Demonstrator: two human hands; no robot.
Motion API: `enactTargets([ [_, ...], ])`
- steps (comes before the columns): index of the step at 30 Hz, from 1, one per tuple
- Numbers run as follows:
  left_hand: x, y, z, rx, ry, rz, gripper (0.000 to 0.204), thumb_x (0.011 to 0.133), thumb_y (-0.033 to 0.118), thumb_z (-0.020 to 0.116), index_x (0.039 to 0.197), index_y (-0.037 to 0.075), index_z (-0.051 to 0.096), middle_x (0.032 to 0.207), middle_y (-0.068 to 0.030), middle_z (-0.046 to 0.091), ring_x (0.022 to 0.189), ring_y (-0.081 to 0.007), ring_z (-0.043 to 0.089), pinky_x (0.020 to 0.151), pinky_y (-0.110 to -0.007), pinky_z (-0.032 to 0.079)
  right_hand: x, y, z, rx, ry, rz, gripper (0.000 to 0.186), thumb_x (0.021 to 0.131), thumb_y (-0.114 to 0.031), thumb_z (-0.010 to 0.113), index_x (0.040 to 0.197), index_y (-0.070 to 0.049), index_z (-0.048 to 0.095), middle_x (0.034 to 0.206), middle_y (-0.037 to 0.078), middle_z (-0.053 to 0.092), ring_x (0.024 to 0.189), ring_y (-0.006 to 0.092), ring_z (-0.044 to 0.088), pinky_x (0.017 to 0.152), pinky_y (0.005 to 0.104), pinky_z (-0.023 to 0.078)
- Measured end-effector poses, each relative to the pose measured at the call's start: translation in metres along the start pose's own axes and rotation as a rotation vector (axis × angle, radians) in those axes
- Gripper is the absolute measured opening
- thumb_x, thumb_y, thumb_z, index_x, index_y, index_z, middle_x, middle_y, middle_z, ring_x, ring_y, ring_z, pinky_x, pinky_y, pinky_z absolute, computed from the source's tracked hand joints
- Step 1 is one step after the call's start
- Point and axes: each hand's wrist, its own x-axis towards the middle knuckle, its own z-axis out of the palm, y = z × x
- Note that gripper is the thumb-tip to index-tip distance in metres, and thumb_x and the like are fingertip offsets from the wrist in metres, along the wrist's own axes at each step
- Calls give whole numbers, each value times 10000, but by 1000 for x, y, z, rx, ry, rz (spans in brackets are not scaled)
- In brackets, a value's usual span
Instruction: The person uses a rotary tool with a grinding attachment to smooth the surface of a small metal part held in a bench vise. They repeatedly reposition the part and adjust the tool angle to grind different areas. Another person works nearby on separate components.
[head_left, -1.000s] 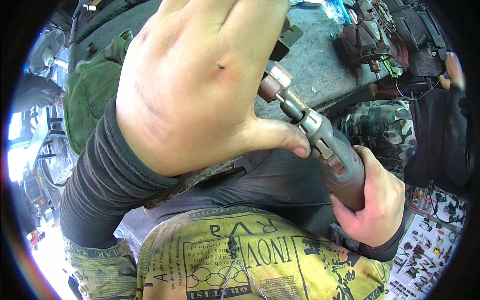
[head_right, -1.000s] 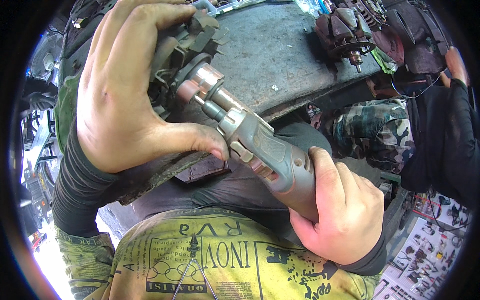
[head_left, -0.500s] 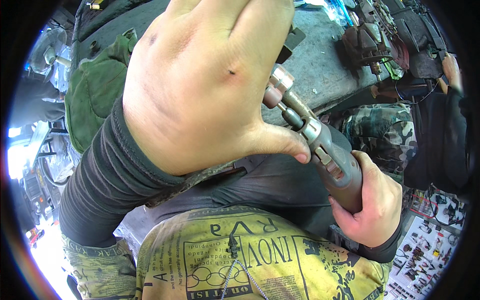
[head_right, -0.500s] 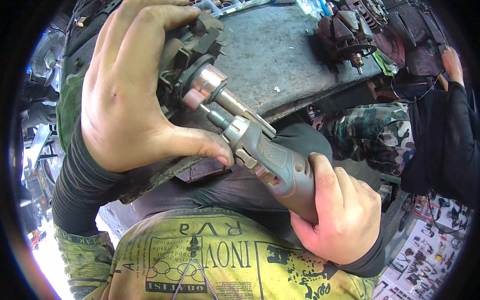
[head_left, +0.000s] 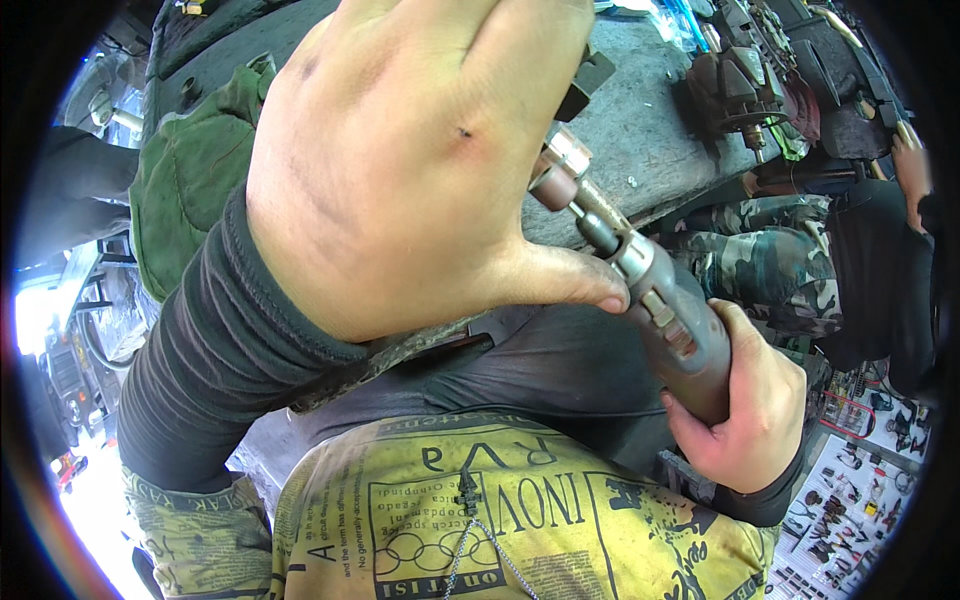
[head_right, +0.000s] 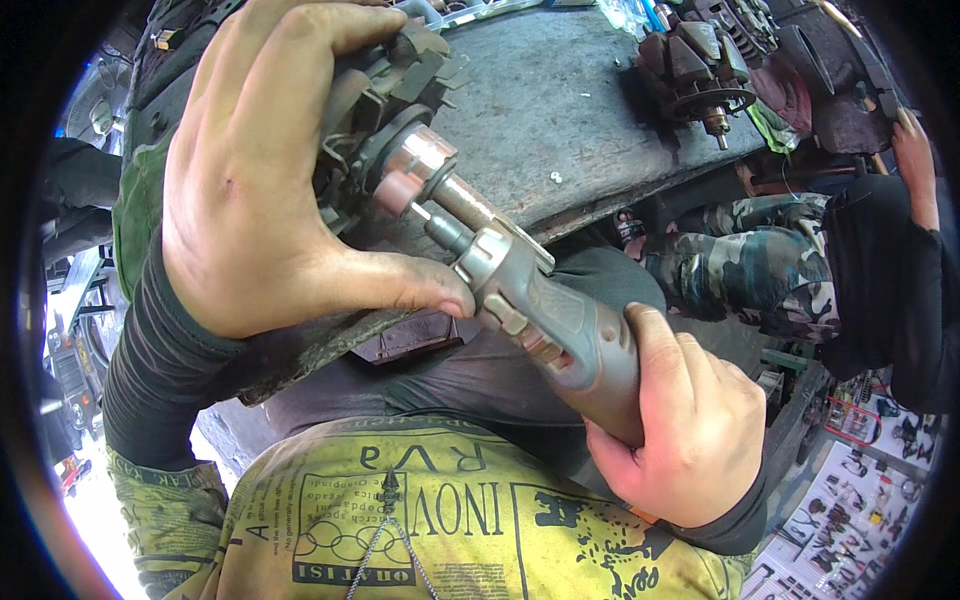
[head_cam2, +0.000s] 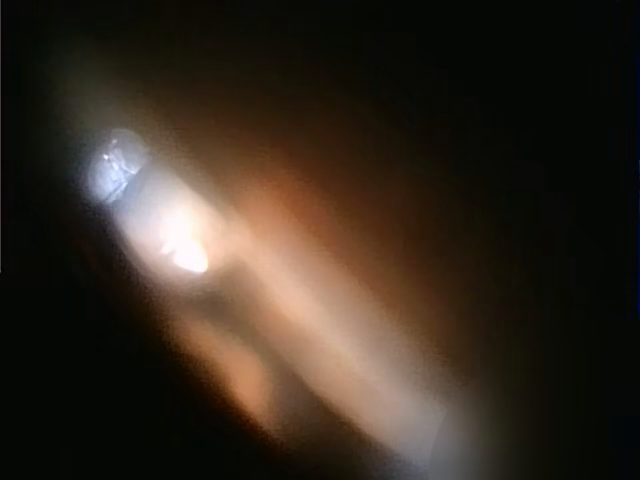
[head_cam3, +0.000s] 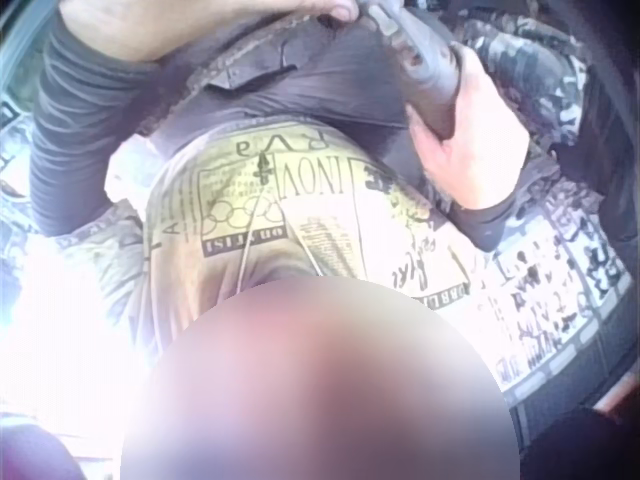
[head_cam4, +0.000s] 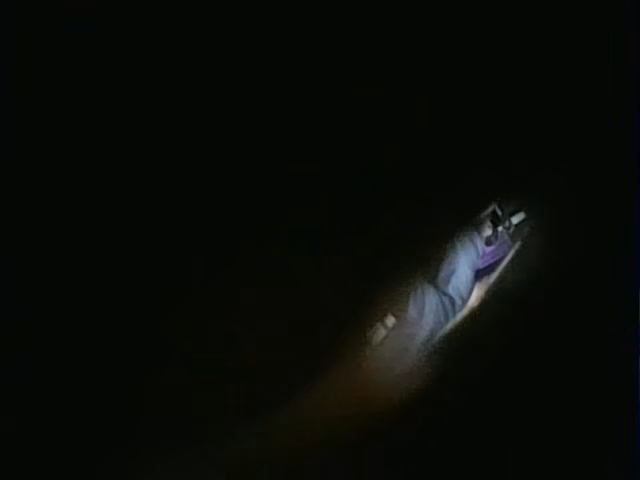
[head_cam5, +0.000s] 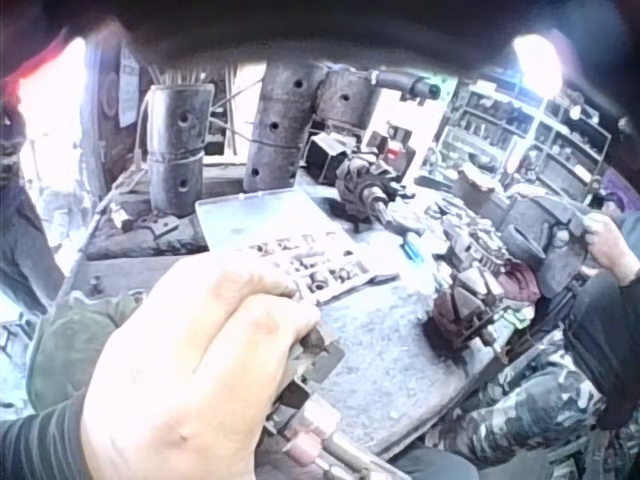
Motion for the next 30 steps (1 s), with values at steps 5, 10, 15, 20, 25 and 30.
enactTargets([
  [5, 1, 4, 1, 0, -11, -7, 825, 536, 243, 888, 1282, 66, 582, 1251, -119, 591, 1231, -381, 503, 1040, -476, 440, -6, 5, -5, 54, -81, 95, 755, 614, -79, 824, 1311, 56, 565, 1008, 242, 700, 845, 420, 711, 765, 444, 566],
  [10, 4, 1, 3, -4, -10, -13, 851, 527, 243, 895, 1298, 67, 579, 1268, -121, 589, 1248, -387, 500, 1050, -481, 438, -7, 9, -6, 51, -68, 107, 763, 610, -84, 830, 1311, 56, 565, 1012, 235, 701, 847, 420, 710, 772, 443, 565],
  [15, 5, -3, 3, -9, -14, -3, 878, 518, 243, 902, 1314, 67, 576, 1285, -124, 587, 1264, -393, 497, 1060, -486, 436, -4, 8, -2, 21, -96, 43, 767, 586, -116, 838, 1285, 61, 579, 908, 182, 664, 725, 360, 673, 663, 425, 540],
  [20, 7, -11, 4, -23, -27, 4, 904, 509, 243, 909, 1329, 68, 573, 1302, -126, 585, 1281, -399, 494, 1069, -490, 434, 0, 7, -3, 42, -88, 120, 740, 606, -78, 828, 1288, 58, 575, 1004, 228, 700, 835, 405, 712, 764, 441, 566],
  [25, 11, -21, 6, -40, -33, 19, 930, 500, 243, 916, 1345, 68, 570, 1319, -129, 583, 1297, -405, 492, 1079, -495, 432, 6, 4, -2, 23, -114, 124, 748, 603, -76, 831, 1294, 47, 576, 1002, 231, 701, 842, 404, 714, 767, 438, 567],
  [30, 19, -38, 12, -66, -47, 36, 956, 490, 243, 923, 1361, 69, 567, 1336, -131, 581, 1314, -411, 489, 1089, -500, 430, 18, 5, 1, 33, -175, 175, 751, 601, -70, 824, 1300, 48, 574, 1015, 236, 704, 866, 418, 714, 783, 441, 567],
])
